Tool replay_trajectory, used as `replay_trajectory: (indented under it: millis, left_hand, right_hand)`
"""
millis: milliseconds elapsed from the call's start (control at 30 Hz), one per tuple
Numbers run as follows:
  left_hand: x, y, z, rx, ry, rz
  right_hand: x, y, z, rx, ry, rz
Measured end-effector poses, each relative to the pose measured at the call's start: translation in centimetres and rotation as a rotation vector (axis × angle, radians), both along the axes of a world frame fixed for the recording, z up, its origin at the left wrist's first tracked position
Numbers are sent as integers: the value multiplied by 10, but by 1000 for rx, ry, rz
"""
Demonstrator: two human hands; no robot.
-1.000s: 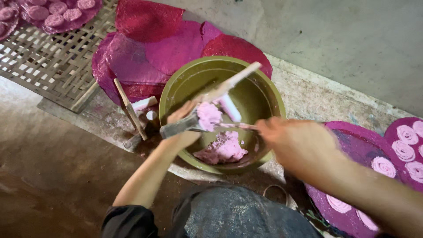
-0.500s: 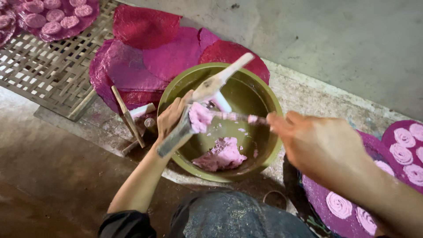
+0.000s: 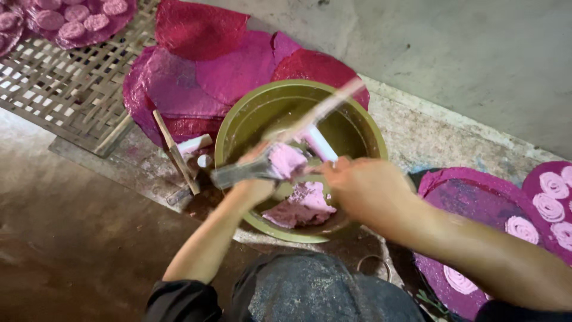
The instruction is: The person loads pink paste from a bowl into a handheld extruder tool and pipes spiral rosettes onto round magenta boards, refilling the tool from the bowl between boards. They then stack the finished boards and place a large pot lid over a stack.
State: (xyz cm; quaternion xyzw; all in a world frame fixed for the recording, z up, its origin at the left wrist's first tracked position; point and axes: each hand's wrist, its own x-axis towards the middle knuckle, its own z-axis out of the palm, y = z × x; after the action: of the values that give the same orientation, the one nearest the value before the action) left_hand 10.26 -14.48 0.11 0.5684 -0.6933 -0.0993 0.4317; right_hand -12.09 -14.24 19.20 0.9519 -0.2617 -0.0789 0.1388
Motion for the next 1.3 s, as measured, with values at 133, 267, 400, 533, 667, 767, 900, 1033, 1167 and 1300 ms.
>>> replay_trajectory:
  millis: [133, 267, 400, 533, 667, 767, 900, 1033, 1167, 1300]
  left_hand:
    - [17, -13, -1, -196, 67, 86]
    - [-6, -28, 5, -465, 195, 275]
    - [3, -30, 22, -119, -250, 499]
    - [5, -23, 38, 302, -100, 433]
    - [-13, -18, 32, -31, -375, 350]
    - [-16, -29, 17, -42, -395, 361]
    - [11, -68, 0, 148, -582, 409]
    - [56, -74, -14, 444, 341, 426]
    - [40, -53, -32, 225, 901, 109]
    - [-47, 4, -55, 777, 1518, -268]
  right_hand:
    - [-41, -8, -8, 225, -402, -297]
    - [-17, -21, -94, 348, -1011, 68]
    - [-17, -9, -162, 625, -984, -142]
    - [-46, -23, -150, 938, -805, -434]
    - [-47, -52, -140, 778, -1106, -214]
    - [-38, -51, -166, 808, -964, -513]
    - [-44, -37, -196, 731, -953, -297]
    - [-46, -23, -189, 855, -652, -195]
    - [-37, -24, -158, 983, -414, -340]
    - [-44, -41, -135, 1123, -1441, 244]
